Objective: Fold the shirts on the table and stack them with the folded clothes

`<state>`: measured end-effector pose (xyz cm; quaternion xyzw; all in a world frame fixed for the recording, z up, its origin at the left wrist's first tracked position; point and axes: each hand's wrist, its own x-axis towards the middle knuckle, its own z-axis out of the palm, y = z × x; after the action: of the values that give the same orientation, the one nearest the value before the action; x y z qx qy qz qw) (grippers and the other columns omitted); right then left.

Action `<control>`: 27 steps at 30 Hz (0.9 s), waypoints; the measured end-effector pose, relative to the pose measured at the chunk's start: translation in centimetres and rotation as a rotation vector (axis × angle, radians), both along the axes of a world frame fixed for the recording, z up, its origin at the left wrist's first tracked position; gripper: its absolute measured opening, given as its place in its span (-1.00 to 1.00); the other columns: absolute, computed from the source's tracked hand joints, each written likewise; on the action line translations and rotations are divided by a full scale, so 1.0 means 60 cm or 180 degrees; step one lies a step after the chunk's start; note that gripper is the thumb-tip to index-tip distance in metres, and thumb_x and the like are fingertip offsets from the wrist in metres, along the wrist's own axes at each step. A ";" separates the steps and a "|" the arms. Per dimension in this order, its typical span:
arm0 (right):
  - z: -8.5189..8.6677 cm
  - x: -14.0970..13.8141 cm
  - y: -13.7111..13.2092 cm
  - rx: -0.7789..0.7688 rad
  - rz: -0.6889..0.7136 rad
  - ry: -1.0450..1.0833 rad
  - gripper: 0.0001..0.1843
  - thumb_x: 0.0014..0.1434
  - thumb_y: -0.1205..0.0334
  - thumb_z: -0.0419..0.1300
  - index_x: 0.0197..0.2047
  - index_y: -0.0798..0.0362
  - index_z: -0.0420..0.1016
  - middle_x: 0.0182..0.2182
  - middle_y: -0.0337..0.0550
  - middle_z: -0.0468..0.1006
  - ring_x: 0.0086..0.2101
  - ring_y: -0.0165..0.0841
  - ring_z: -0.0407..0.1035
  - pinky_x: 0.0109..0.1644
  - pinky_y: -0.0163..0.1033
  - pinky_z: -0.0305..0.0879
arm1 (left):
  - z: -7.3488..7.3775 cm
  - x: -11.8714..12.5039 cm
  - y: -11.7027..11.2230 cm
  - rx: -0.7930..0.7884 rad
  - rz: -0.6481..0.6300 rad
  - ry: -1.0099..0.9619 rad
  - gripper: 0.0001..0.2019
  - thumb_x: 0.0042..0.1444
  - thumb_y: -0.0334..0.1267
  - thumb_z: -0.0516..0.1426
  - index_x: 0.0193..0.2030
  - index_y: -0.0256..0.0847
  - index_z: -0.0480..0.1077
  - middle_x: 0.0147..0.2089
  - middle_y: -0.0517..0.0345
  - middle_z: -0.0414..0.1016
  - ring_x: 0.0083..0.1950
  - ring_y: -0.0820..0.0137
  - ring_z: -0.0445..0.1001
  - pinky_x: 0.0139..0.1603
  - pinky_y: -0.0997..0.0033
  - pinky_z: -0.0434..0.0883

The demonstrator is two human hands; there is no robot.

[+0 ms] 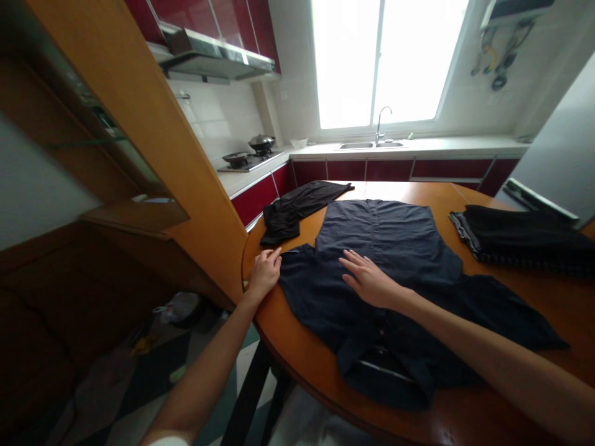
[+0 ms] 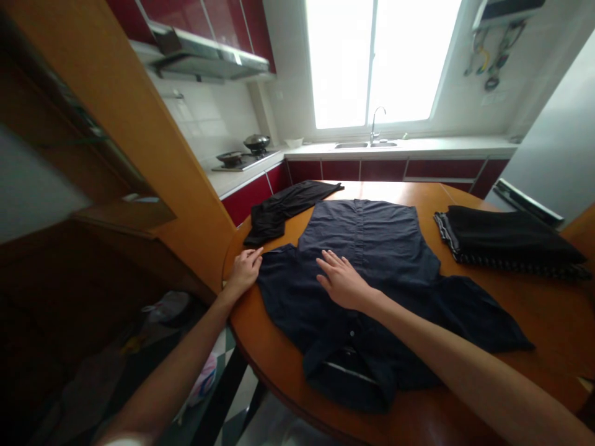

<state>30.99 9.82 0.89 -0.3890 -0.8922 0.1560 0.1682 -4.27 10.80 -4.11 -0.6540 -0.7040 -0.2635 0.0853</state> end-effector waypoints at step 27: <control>-0.076 -0.087 0.080 0.0237 0.0370 -0.0113 -0.34 0.42 -0.12 -0.08 0.44 0.04 0.20 0.44 0.03 0.08 0.42 -0.12 -0.09 0.46 0.18 -0.19 | 0.016 0.002 -0.017 -0.0681 0.0866 -0.0082 -0.78 0.21 -0.01 0.13 -0.28 -0.11 0.32 -0.23 0.04 0.52 -0.12 0.12 0.51 -0.14 0.25 0.37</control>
<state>25.77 14.63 -3.65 -0.3328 -0.9213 0.1253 0.1574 -4.14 9.78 -3.16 -0.5545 -0.8111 -0.1814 0.0410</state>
